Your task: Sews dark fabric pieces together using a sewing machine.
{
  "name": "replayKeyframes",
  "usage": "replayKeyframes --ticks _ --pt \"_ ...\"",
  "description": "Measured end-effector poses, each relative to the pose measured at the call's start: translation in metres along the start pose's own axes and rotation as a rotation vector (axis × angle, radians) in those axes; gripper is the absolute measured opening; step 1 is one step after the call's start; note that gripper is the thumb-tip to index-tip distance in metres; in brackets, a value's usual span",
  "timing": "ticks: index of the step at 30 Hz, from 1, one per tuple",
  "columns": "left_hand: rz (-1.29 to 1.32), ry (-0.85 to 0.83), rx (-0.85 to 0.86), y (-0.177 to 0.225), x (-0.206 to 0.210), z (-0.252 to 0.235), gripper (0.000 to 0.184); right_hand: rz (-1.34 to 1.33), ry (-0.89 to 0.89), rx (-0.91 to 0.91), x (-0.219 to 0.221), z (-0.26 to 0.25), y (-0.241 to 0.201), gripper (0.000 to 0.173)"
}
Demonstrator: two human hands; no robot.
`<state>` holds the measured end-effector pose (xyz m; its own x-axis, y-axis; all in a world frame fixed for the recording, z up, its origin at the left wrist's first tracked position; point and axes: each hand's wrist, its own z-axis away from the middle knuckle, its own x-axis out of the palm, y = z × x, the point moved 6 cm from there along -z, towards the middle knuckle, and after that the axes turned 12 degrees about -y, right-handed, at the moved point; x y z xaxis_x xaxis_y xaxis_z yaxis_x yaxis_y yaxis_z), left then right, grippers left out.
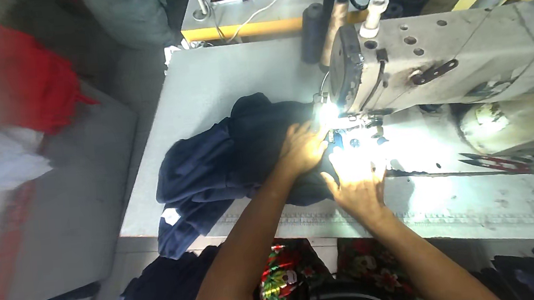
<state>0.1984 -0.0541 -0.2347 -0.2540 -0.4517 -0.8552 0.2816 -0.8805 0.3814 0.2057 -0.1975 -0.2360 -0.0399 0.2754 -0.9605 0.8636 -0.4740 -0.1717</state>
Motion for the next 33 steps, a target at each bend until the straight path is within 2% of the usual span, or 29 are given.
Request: replayKeyframes --ticks 16,33 --pt "-0.006 0.066 -0.007 -0.0012 0.0006 -0.0024 0.041 -0.025 -0.027 0.023 0.0024 -0.0022 0.0027 0.047" --pt "-0.018 0.013 -0.006 -0.0013 0.0017 -0.0023 0.043 -0.025 -0.011 0.029 0.0018 -0.0003 0.0008 0.043"
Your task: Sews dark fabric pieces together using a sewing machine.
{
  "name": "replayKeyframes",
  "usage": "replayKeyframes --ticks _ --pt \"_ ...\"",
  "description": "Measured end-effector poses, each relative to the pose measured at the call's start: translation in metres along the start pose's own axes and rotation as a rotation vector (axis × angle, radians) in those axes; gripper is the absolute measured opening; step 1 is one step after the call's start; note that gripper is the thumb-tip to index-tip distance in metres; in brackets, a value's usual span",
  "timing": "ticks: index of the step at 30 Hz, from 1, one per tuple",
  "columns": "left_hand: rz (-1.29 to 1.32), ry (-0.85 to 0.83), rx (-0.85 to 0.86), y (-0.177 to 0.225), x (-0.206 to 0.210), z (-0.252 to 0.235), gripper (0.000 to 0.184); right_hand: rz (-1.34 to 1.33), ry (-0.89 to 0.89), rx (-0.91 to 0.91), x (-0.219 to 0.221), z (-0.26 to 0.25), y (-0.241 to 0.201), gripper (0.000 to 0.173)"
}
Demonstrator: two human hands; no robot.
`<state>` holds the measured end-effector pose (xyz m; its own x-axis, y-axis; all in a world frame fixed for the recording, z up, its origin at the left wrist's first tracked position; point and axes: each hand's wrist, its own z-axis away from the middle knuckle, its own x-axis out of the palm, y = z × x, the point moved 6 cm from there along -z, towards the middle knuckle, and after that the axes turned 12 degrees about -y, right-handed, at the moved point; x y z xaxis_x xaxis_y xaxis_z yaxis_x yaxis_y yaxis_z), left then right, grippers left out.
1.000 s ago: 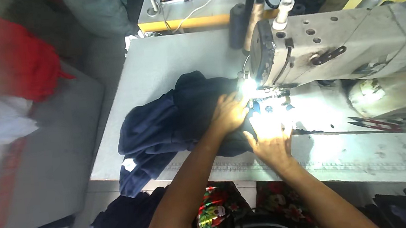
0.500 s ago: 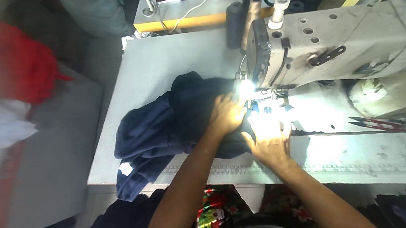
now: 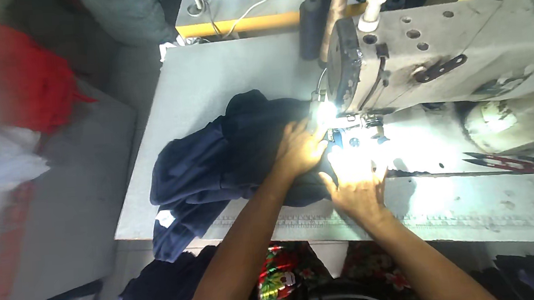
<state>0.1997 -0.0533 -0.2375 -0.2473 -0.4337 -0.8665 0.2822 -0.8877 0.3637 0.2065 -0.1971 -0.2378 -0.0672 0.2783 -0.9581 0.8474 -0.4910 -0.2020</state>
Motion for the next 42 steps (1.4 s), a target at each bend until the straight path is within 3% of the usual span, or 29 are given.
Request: replayKeyframes --ticks 9,42 --pt "0.013 0.058 0.014 -0.0012 -0.0005 0.0013 0.043 0.013 -0.033 -0.009 -0.0006 -0.0009 -0.0005 0.046" --pt "0.0 0.022 -0.026 -0.0033 -0.001 -0.0053 0.046 0.011 -0.022 -0.009 -0.0005 -0.0043 0.002 0.046"
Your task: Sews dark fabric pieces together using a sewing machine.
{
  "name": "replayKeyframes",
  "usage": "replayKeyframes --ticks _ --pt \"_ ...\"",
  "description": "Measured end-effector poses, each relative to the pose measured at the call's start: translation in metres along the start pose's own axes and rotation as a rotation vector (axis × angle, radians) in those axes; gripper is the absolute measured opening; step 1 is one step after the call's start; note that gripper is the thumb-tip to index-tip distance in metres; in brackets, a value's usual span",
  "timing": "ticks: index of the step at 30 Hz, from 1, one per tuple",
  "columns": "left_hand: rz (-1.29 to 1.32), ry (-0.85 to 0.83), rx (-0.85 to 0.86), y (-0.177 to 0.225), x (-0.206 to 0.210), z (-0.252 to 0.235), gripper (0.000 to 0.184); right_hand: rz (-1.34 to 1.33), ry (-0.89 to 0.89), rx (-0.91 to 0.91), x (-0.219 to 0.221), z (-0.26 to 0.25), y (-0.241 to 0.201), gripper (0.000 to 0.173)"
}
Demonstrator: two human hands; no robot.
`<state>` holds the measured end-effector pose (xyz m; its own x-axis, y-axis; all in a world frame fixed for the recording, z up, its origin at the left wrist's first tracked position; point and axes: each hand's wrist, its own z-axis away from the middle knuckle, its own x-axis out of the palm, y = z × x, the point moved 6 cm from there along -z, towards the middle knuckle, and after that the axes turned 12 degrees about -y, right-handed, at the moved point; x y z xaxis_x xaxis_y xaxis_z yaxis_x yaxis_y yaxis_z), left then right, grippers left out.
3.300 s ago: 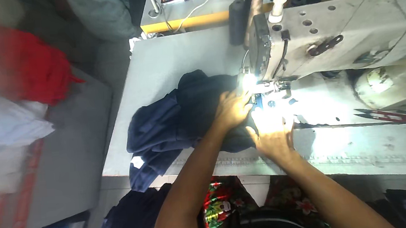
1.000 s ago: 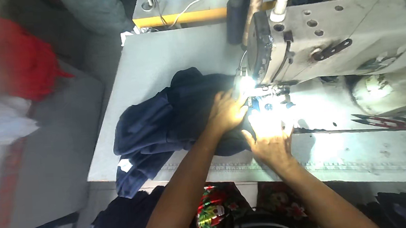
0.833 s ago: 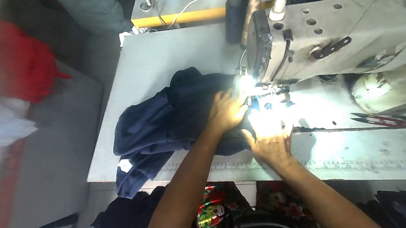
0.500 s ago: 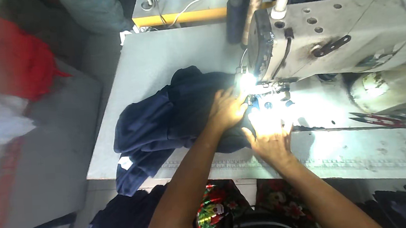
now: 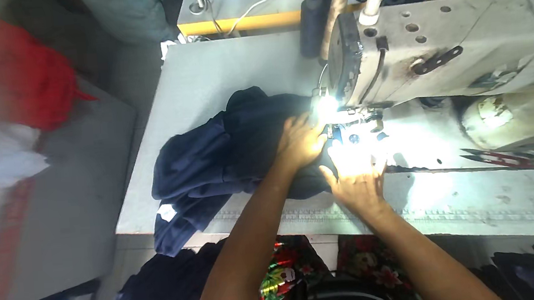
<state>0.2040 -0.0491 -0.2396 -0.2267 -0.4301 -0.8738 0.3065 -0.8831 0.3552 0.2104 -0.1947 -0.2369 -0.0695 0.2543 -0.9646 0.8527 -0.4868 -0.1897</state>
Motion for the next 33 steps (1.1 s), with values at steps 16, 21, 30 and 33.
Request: replayKeyframes --ticks 16,21,30,33 --pt "0.036 0.112 0.037 -0.001 -0.007 0.004 0.039 -0.01 0.03 -0.017 -0.003 0.003 0.001 0.042" --pt "0.155 0.476 0.246 0.02 0.002 0.045 0.02 -0.045 0.031 -0.026 -0.004 0.004 0.001 0.036" --pt "0.21 0.415 0.311 0.024 0.024 0.056 0.024 -0.227 -0.002 -0.123 -0.03 0.02 0.028 0.033" --pt "0.175 0.404 0.295 0.025 0.023 0.057 0.025 -0.21 0.111 -0.005 -0.065 0.045 0.081 0.035"
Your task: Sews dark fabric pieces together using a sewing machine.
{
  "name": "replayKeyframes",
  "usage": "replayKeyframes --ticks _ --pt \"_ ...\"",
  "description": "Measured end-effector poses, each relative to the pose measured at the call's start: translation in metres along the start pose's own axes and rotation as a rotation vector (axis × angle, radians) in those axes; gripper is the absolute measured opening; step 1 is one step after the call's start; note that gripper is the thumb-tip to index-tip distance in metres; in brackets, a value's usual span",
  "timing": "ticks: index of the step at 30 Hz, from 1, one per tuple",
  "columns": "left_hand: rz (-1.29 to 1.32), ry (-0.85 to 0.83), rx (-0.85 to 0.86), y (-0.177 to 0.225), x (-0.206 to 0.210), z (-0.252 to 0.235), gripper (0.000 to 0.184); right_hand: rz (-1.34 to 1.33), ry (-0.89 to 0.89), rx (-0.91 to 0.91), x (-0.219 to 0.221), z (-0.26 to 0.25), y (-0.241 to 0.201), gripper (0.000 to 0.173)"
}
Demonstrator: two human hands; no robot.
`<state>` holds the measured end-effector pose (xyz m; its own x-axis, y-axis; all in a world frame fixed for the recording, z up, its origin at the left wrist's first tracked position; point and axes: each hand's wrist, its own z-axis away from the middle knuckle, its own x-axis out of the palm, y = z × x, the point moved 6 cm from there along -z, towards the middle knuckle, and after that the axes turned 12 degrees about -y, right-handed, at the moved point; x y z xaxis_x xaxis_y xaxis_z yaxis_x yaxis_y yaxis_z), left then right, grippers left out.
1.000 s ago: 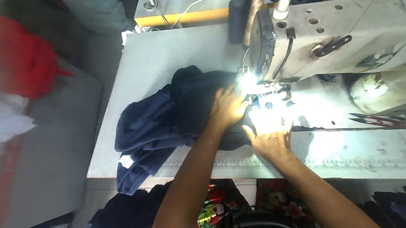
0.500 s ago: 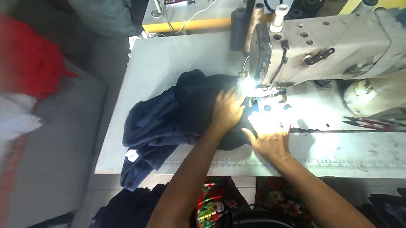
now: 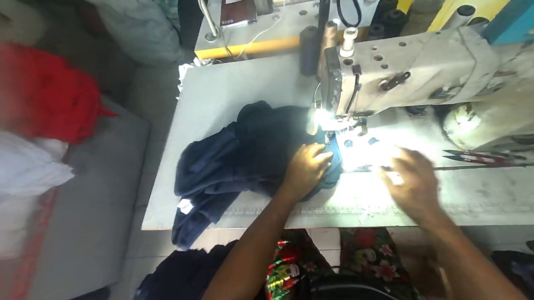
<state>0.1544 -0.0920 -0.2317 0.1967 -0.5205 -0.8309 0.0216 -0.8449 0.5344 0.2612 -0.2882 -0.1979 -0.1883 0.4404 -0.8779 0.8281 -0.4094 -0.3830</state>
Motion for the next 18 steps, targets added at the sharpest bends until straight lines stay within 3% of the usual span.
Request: replayKeyframes --ticks 3,5,7,12,18 --pt "-0.016 -0.001 -0.001 -0.002 0.002 -0.001 0.024 0.159 0.157 0.254 -0.058 0.024 0.071 0.047" --pt "-0.029 0.001 -0.008 -0.003 0.003 -0.001 0.025 0.213 0.15 0.44 -0.083 0.035 0.12 0.058" --pt "-0.033 0.008 -0.008 -0.003 0.003 -0.001 0.025 0.243 0.13 0.48 -0.09 0.039 0.153 0.057" --pt "-0.045 -0.008 -0.019 -0.002 0.003 -0.002 0.024 0.252 0.096 0.483 -0.09 0.04 0.153 0.056" --pt "-0.043 -0.026 -0.039 -0.001 0.001 -0.003 0.023 0.233 -0.046 0.502 -0.055 0.059 0.152 0.061"
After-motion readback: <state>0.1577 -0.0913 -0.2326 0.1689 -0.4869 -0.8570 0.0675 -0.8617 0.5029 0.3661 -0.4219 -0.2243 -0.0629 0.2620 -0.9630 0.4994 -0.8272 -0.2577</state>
